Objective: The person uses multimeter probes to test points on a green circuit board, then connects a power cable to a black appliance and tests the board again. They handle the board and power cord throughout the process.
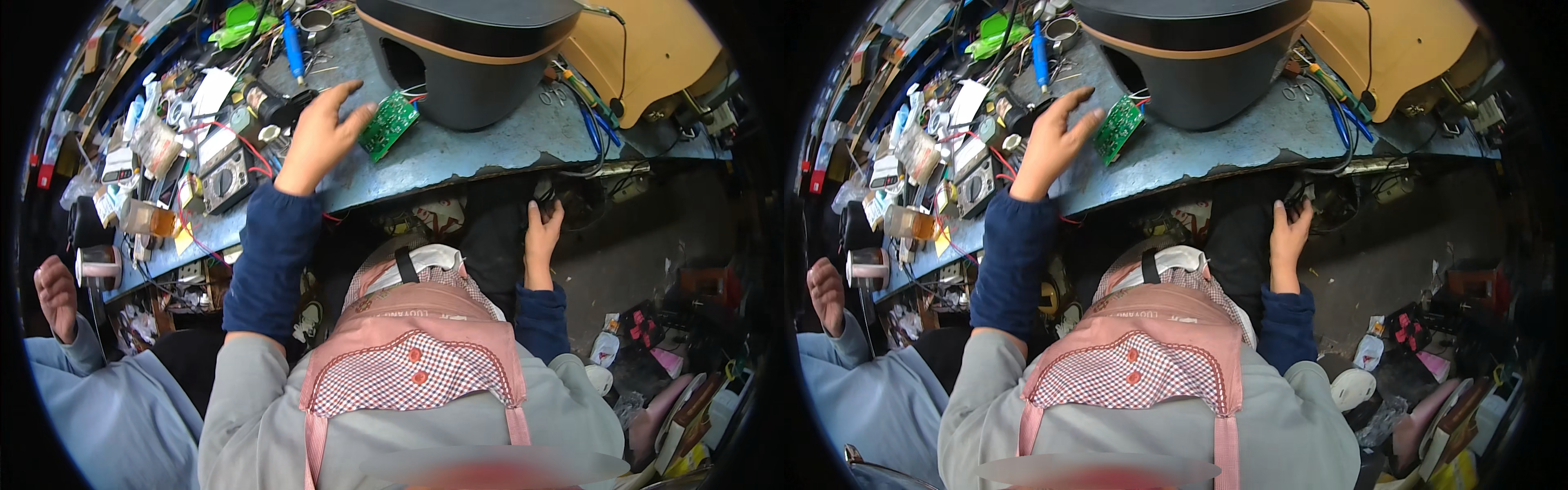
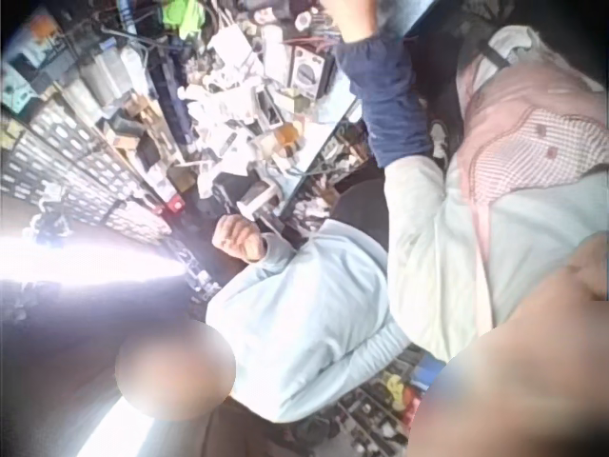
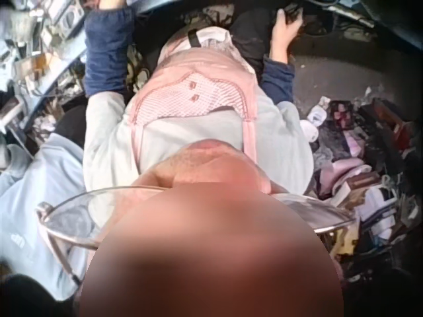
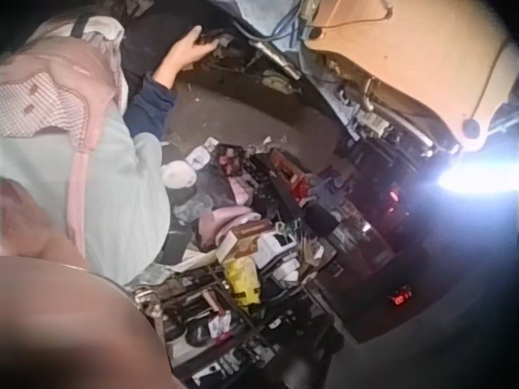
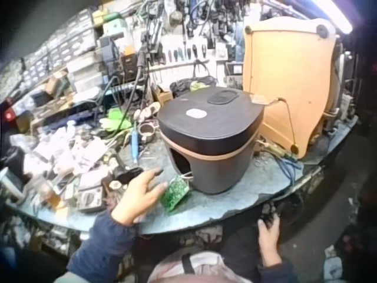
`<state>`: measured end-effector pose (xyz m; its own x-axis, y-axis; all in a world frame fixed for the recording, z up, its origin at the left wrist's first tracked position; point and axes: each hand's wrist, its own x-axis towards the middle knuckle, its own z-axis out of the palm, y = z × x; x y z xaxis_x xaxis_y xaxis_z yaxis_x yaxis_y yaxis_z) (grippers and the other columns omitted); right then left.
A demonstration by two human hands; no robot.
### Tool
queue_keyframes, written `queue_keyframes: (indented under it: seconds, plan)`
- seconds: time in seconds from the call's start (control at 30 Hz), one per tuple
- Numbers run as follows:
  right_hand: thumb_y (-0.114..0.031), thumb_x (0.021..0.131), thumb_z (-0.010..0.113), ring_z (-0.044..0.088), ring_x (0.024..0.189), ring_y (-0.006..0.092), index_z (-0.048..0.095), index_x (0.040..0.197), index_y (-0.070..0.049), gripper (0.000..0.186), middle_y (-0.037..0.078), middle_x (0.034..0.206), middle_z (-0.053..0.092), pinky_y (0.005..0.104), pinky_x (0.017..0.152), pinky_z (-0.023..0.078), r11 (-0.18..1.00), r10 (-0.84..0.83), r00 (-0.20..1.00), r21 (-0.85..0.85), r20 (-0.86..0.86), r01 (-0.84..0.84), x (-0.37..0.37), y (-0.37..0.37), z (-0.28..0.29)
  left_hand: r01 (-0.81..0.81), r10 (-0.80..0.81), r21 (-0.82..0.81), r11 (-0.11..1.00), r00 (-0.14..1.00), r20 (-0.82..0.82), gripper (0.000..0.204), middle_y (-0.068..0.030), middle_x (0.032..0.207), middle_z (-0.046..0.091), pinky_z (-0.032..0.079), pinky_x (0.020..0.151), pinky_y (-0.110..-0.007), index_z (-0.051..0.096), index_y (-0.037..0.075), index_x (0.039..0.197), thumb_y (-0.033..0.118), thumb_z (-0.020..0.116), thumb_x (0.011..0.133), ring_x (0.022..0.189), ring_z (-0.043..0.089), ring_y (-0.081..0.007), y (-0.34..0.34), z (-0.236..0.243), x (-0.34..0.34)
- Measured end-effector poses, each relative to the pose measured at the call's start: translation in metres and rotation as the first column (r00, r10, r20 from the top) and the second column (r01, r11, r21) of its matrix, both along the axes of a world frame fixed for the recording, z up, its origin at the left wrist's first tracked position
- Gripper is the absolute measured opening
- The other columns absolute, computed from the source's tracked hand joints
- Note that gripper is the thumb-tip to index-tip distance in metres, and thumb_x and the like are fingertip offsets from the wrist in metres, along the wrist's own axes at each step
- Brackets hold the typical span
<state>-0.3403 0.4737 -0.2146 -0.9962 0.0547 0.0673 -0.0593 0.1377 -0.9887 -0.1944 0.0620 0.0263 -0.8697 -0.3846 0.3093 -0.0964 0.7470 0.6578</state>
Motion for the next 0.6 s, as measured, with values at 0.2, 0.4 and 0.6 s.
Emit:
queue_keyframes:
  seconds: [0.2,0.4,0.6]
  plan:
    - [-0.017,0.104,0.079,0.066,0.095,0.0169,0.072,0.121,0.005,0.029,0.008,0.105,0.075,0.0339,0.088,0.054,0.998,0.048,0.996,-0.031,-0.076,-0.050,-0.023,-0.026,0.039,-0.011,0.007,0.041,0.999,0.995,0.098,0.098,-0.0329,0.140,0.068,0.055,0.110,-0.047,0.050,-0.005,0.160,0.040,0.094,0.085,0.131,0.068,-0.0447,0.057,0.013,0.006]
    - [-0.011,0.110,0.069,0.064,0.089,0.0102,0.073,0.109,0.003,0.014,0.002,0.099,0.072,0.0272,0.082,0.053,1.000,0.007,0.852,0.022,-0.524,0.006,0.026,-0.055,0.133,-0.113,0.127,0.123,0.986,0.986,-0.109,0.096,-0.0302,0.145,0.065,0.053,0.114,-0.049,0.048,-0.004,0.162,0.041,0.093,0.090,0.134,0.066,-0.0403,0.023,-0.011,-0.006]
    - [-0.039,0.117,0.057,0.048,0.153,0.0287,0.048,0.166,0.003,0.065,0.017,0.167,0.053,0.0414,0.127,0.037,0.859,0.200,0.937,-0.408,-0.286,-0.308,-0.024,-0.129,0.214,0.221,-0.121,0.548,0.807,0.969,-0.213,0.086,-0.0241,0.155,0.062,0.047,0.121,-0.047,0.044,-0.001,0.162,0.013,0.088,0.090,0.142,0.060,-0.0366,-0.003,0.043,-0.080]
